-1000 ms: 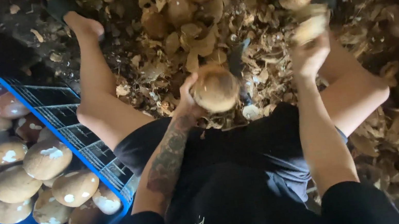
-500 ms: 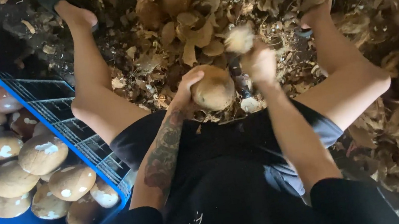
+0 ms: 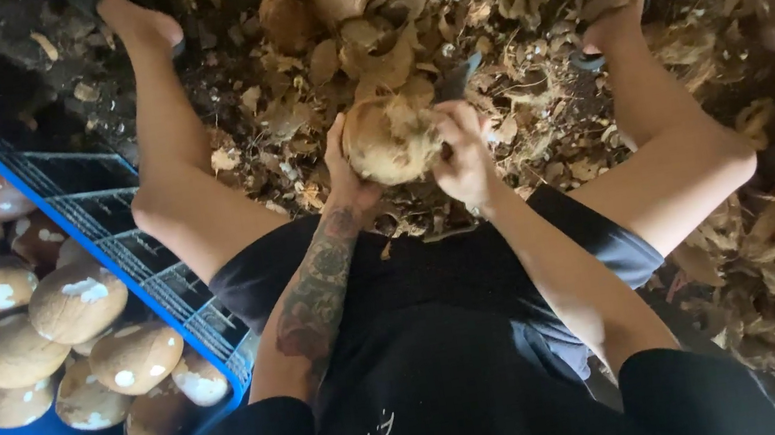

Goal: The person uses a machete to peel the husk off coconuts one at a time. They hold each coconut in one hand and strike it with the machete to remove the outer layer, then place the peeled coconut into a blue crate. The person occasionally picks up another coconut from a pile on the ground.

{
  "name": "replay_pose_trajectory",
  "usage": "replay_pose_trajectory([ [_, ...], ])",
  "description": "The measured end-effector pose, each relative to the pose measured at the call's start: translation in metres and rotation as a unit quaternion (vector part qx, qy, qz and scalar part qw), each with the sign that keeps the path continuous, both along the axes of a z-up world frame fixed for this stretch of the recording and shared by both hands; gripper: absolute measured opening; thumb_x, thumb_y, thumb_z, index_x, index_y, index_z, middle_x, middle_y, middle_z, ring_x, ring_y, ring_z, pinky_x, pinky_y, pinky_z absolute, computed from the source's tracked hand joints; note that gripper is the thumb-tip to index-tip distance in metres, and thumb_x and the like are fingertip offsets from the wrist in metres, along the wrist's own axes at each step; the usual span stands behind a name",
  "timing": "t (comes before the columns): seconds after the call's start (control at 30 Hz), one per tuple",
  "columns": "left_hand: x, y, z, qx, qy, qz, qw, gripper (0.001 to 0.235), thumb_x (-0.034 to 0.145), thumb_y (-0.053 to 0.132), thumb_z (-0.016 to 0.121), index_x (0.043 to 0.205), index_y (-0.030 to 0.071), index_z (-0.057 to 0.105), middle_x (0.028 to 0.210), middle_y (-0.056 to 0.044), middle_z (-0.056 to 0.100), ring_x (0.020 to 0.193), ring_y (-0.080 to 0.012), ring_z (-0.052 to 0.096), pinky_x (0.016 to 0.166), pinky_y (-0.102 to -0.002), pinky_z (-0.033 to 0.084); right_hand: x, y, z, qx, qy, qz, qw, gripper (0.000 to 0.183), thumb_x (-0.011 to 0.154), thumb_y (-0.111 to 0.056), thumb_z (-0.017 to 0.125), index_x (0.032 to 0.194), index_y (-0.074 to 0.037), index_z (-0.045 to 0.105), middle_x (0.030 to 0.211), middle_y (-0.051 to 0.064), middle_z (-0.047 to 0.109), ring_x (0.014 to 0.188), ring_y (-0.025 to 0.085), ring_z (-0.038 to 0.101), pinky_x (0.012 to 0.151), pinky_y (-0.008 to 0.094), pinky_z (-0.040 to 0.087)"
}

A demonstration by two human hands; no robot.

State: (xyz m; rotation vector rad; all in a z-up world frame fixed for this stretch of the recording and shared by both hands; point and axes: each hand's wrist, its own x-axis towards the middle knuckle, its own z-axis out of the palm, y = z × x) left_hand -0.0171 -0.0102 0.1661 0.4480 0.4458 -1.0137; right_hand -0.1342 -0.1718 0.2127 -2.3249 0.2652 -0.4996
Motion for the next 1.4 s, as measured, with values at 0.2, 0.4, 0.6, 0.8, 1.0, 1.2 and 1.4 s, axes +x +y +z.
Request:
replay_pose_trajectory([
  [0.2,0.005,0.009,-0.068,-0.024,-0.069,-0.041,0.996,0.086,0.098,0.067,0.064,0.156,0.006,0.047,0.155,-0.028,0.049,0.133,-0.0506,0.057,0.111,-0.074,0.047,0.019,-0.010,-0.028,0.699,-0.213,0.155,0.665,0.016,0.109,-0.022,0.059,0.119,-0.024,0.071,0.128,-0.015,0.071,0.119,-0.001,0.063,0.109,0.017,0.039],
  [0.4,-0.005,-0.009,0.091,0.026,-0.029,-0.091,0.995,0.070,0.089,0.067,0.060,0.096,-0.001,0.077,0.074,-0.034,0.070,0.055,-0.0353,0.058,0.062,-0.046,0.055,0.022,-0.018,0.062,0.493,-0.102,-0.138,0.853,0.014,0.102,-0.016,0.075,0.110,-0.005,0.070,0.103,0.013,0.079,0.092,0.024,0.079,0.101,0.046,0.059],
  [0.6,-0.022,0.009,0.007,-0.061,-0.030,-0.032,0.997,0.073,0.097,0.057,0.065,0.142,0.000,0.063,0.144,-0.032,0.060,0.132,-0.0463,0.060,0.116,-0.066,0.039,0.001,-0.033,0.040,0.623,-0.084,0.012,0.778,0.032,0.107,-0.027,0.064,0.086,-0.002,0.062,0.074,0.007,0.056,0.050,0.012,0.052,0.077,0.048,0.062],
  [0.8,-0.015,0.015,-0.075,-0.141,-0.016,-0.087,0.986,0.073,0.094,0.056,0.063,0.140,0.000,0.065,0.139,-0.037,0.061,0.124,-0.0541,0.062,0.109,-0.073,0.041,0.004,-0.035,0.030,0.737,-0.089,-0.053,0.668,0.028,0.101,-0.027,0.073,0.109,-0.001,0.063,0.072,0.005,0.054,0.048,0.007,0.049,0.051,0.023,0.036],
  [1.0,-0.025,0.008,-0.032,-0.188,-0.046,-0.113,0.974,0.068,0.096,0.053,0.059,0.135,-0.002,0.065,0.131,-0.032,0.068,0.115,-0.0446,0.070,0.109,-0.065,0.045,-0.001,-0.087,-0.014,0.092,-0.055,0.037,0.994,0.027,0.085,0.007,0.069,0.110,0.001,0.078,0.089,0.023,0.074,0.061,0.031,0.072,0.051,0.034,0.055],
  [1.2,-0.011,0.021,-0.030,-0.206,-0.149,-0.148,0.956,0.072,0.098,0.051,0.056,0.144,-0.005,0.054,0.133,-0.032,0.066,0.116,-0.0405,0.070,0.103,-0.061,0.052,-0.007,-0.091,0.040,0.221,-0.001,-0.042,0.974,0.021,0.094,0.007,0.074,0.113,-0.002,0.070,0.091,0.016,0.071,0.074,0.032,0.071,0.075,0.040,0.060],
  [1.4,-0.003,0.016,-0.037,-0.135,-0.214,-0.213,0.944,0.068,0.097,0.040,0.056,0.143,-0.010,0.050,0.123,-0.037,0.067,0.101,-0.0448,0.073,0.093,-0.067,0.054,0.003,0.001,0.051,0.282,0.189,-0.012,0.941,0.063,0.075,-0.028,0.099,0.129,-0.014,0.070,0.075,0.002,0.064,0.064,0.016,0.060,0.062,0.033,0.047],
])
